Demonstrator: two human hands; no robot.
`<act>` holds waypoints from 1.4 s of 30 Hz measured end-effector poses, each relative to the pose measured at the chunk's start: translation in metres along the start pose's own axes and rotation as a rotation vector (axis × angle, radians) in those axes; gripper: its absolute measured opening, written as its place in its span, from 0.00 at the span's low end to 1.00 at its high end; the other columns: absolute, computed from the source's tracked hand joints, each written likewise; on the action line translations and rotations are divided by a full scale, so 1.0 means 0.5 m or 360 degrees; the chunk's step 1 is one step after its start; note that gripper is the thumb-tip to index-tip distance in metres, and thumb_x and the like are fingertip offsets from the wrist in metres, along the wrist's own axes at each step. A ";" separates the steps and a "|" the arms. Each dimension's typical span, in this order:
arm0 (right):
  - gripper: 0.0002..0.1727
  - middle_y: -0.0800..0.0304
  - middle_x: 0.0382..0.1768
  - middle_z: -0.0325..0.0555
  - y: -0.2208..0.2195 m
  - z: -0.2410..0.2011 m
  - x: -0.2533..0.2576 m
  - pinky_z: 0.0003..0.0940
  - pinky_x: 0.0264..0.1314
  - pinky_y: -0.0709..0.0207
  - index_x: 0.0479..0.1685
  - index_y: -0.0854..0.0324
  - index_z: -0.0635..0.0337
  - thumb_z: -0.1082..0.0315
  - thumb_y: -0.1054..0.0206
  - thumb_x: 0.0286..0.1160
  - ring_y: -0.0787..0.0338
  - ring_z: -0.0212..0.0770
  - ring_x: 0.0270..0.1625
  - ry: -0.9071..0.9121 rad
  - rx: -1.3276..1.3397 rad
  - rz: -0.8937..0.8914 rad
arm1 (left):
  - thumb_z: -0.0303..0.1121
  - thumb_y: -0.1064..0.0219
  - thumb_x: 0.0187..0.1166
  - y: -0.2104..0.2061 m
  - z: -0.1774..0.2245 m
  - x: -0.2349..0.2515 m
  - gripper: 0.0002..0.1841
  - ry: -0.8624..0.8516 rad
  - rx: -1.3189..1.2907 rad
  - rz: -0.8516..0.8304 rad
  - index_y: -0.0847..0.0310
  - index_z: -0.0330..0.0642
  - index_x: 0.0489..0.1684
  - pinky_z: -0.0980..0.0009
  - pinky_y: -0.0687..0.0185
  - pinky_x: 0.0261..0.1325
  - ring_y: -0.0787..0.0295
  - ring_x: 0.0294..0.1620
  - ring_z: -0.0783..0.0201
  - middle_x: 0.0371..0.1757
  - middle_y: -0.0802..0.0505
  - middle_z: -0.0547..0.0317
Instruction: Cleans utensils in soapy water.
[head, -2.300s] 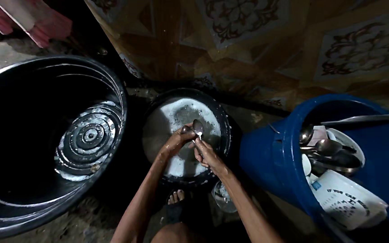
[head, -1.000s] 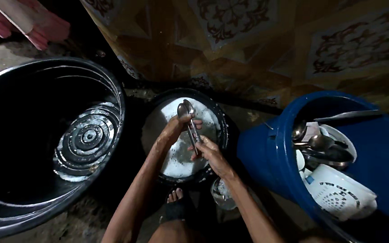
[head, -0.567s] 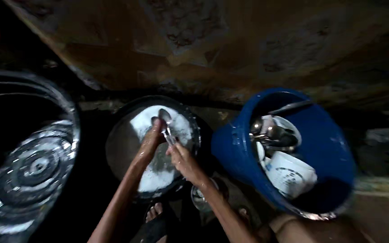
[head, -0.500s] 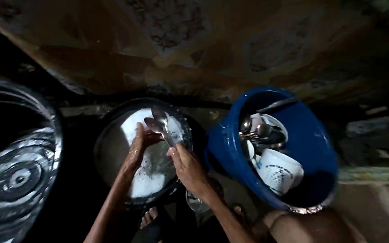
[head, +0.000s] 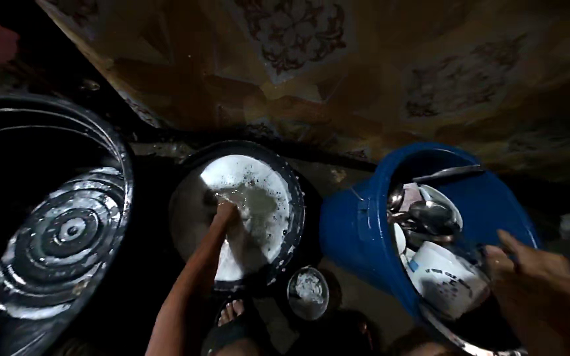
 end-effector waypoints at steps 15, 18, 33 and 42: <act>0.17 0.13 0.65 0.59 -0.221 -0.374 -0.171 0.24 0.61 0.17 0.57 0.09 0.63 0.66 0.40 0.81 0.10 0.39 0.63 0.0831 0.1081 -0.0100 | 0.27 0.40 0.86 -0.196 0.087 -0.153 0.25 -0.0765 0.0203 -0.0323 0.33 0.22 0.80 0.40 0.47 0.88 0.39 0.88 0.32 0.84 0.28 0.29; 0.16 0.13 0.64 0.63 -0.319 -0.399 -0.183 0.31 0.60 0.15 0.57 0.10 0.67 0.70 0.39 0.80 0.09 0.47 0.62 0.0817 0.1170 -0.0392 | 0.22 0.45 0.87 -0.176 0.005 -0.211 0.20 -0.0997 0.0061 -0.0197 0.26 0.23 0.75 0.44 0.49 0.90 0.35 0.87 0.34 0.81 0.23 0.32; 0.33 0.41 0.86 0.72 -0.666 -0.491 -0.185 0.64 0.86 0.45 0.85 0.35 0.68 0.66 0.34 0.81 0.39 0.69 0.87 0.0730 -0.0124 -0.1691 | 0.34 0.45 0.91 0.002 -0.207 -0.184 0.27 0.0094 -0.0206 0.0165 0.39 0.32 0.87 0.43 0.43 0.86 0.37 0.87 0.36 0.84 0.29 0.32; 0.25 0.22 0.71 0.63 -0.538 -0.487 -0.143 0.39 0.53 0.18 0.80 0.31 0.69 0.62 0.51 0.93 0.13 0.46 0.56 -0.0085 0.1821 -0.1116 | 0.36 0.54 0.95 0.033 0.029 -0.176 0.22 -0.0235 -0.0383 -0.0203 0.24 0.25 0.68 0.44 0.25 0.69 0.15 0.62 0.39 0.60 0.14 0.30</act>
Point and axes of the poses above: each hand's wrist, its own x-axis towards the middle knuckle, its own y-axis out of the back of the hand, z = x × y, the point moved 9 cm from there along x, towards the middle knuckle
